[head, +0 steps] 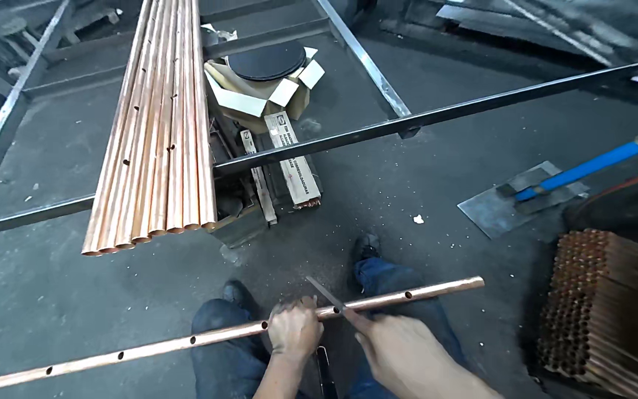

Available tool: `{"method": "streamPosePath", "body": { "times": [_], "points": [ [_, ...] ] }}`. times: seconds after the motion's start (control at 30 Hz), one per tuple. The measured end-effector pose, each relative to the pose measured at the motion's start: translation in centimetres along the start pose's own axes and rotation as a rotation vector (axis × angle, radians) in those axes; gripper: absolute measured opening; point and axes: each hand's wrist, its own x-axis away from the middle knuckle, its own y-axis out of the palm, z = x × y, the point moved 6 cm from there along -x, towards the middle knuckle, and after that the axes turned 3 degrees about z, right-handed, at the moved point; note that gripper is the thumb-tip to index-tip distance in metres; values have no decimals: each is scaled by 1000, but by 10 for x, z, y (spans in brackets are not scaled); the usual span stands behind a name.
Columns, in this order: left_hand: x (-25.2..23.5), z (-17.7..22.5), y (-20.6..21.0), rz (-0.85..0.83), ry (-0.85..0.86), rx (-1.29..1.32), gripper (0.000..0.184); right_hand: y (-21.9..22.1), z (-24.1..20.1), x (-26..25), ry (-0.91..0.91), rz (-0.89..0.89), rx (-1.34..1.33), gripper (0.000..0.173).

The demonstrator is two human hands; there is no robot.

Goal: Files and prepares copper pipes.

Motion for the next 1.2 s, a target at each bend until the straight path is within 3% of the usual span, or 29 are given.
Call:
{"method": "streamPosePath", "body": {
  "times": [0.07, 0.2, 0.27, 0.33, 0.4, 0.47, 0.6, 0.73, 0.97, 1.2],
  "points": [
    [2, -1, 0, 78, 9, -26, 37, -3, -4, -4, 15, -64, 11, 51],
    [6, -1, -1, 251, 11, -26, 20, -5, -6, 51, -23, 21, -34, 50],
    [8, -1, 1, 282, 24, -26, 24, -1, -8, 27, -17, 44, -40, 50],
    [7, -1, 2, 290, 20, -30, 40, -3, -9, -18, 39, -41, -8, 48],
    [9, -3, 1, 306, 23, -21, 40, -13, -8, -36, 65, -97, -6, 46],
    [12, -5, -2, 243, 33, 19, 29, -25, 3, -16, 63, -17, -59, 46],
    [23, -6, -2, 293, 79, 70, 61, -34, 59, 47, 106, 403, -179, 48],
    [23, -3, -3, 301, 92, 66, 77, -9, 106, 67, 188, 430, -258, 48],
    [25, 1, -4, 284, 90, 66, 76, -12, 100, 61, 114, 546, -198, 45],
    [26, 2, -3, 281, 111, 66, 76, -9, 112, 64, 124, 554, -195, 44]
  ]
}}
